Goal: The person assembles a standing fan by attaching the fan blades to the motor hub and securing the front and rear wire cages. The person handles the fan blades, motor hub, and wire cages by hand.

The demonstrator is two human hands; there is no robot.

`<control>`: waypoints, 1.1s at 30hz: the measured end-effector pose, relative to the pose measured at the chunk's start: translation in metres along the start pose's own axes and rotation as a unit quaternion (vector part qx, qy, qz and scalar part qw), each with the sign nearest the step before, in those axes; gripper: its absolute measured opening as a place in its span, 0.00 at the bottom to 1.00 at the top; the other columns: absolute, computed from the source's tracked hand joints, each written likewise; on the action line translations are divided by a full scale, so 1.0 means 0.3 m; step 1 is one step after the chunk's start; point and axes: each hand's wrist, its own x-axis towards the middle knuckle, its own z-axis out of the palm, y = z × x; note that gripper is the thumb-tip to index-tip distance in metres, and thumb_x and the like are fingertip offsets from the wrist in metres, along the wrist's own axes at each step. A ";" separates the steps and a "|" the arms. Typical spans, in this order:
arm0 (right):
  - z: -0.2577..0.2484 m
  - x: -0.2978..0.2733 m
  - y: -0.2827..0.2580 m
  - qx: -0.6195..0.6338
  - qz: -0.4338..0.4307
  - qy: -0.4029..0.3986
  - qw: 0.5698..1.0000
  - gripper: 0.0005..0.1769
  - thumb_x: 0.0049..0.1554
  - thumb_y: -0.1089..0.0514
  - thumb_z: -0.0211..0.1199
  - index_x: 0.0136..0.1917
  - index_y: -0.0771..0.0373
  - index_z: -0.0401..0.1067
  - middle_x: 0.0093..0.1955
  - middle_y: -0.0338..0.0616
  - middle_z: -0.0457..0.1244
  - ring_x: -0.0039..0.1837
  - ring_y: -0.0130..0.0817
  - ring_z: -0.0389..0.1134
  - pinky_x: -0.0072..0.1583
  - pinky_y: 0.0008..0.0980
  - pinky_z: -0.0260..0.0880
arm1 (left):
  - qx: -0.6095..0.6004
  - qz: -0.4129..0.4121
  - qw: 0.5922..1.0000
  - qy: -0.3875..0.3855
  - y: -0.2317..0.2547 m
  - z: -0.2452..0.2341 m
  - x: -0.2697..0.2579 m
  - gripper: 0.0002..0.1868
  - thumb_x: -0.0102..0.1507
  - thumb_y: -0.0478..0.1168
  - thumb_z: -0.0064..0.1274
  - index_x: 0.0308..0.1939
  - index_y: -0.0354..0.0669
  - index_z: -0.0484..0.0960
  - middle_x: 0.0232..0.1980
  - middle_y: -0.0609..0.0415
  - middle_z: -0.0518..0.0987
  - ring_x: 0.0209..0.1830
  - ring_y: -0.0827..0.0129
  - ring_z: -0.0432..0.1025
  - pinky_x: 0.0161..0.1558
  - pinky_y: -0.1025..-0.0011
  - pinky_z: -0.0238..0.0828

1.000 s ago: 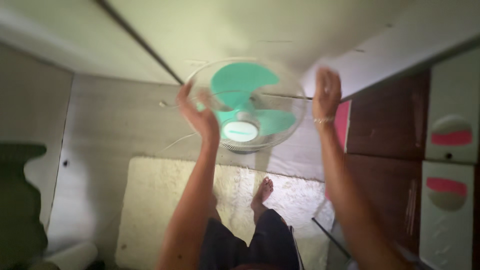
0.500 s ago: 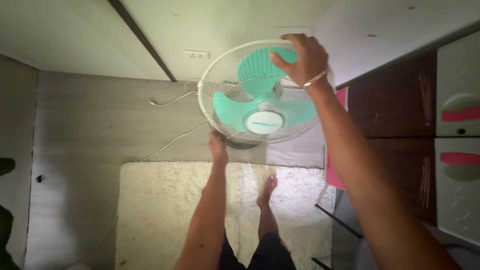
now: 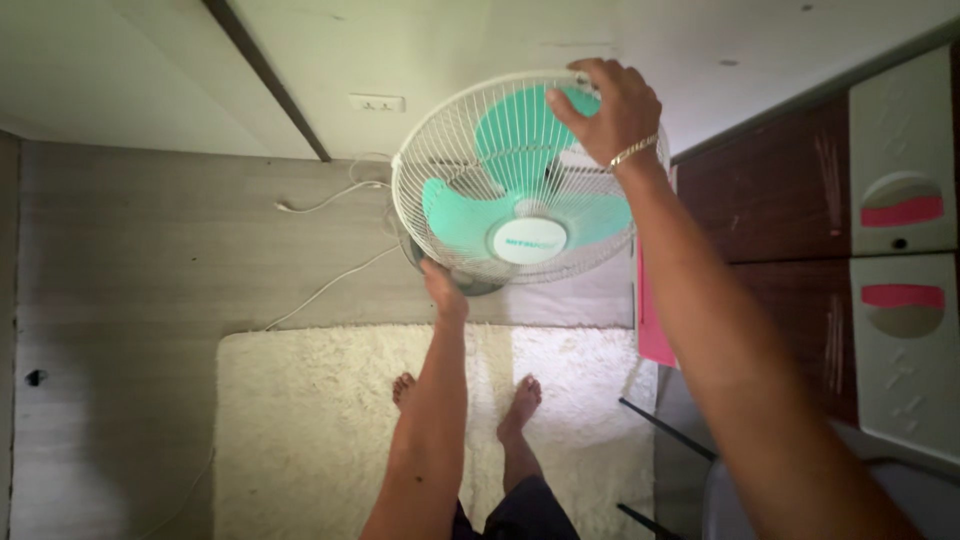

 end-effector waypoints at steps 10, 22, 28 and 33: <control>-0.002 -0.036 0.131 0.106 0.028 0.008 0.994 0.24 0.67 0.40 0.62 0.66 0.59 0.75 0.63 0.46 0.68 0.63 0.45 0.67 0.65 0.48 0.62 | 0.095 -0.030 0.994 0.042 0.094 -0.076 0.096 0.35 0.73 0.58 0.37 0.75 0.35 0.63 0.76 0.39 0.65 0.76 0.52 0.60 0.73 0.59 0.54; 0.111 -0.766 0.329 0.518 0.541 0.132 0.650 0.51 0.54 0.23 0.53 0.80 0.52 0.52 0.80 0.51 0.49 0.76 0.50 0.55 0.70 0.54 0.59 | 0.216 0.162 0.947 -0.177 0.871 0.184 0.108 0.43 0.68 0.63 0.45 0.79 0.41 0.55 0.77 0.31 0.58 0.76 0.48 0.59 0.71 0.54 0.58; 0.031 -0.713 0.351 0.487 0.410 0.216 0.741 0.48 0.63 0.33 0.61 0.83 0.60 0.47 0.86 0.51 0.44 0.85 0.48 0.46 0.80 0.49 0.49 | 0.294 0.227 0.925 -0.087 0.894 0.179 0.123 0.45 0.70 0.65 0.43 0.79 0.37 0.53 0.80 0.30 0.51 0.79 0.42 0.52 0.75 0.51 0.52; 0.047 -0.660 0.285 0.333 0.379 0.146 0.851 0.49 0.63 0.40 0.63 0.85 0.62 0.43 0.87 0.54 0.42 0.87 0.48 0.40 0.83 0.46 0.40 | 0.381 0.269 0.876 -0.120 0.883 0.224 0.177 0.49 0.69 0.67 0.49 0.79 0.35 0.51 0.79 0.28 0.52 0.80 0.35 0.49 0.75 0.46 0.46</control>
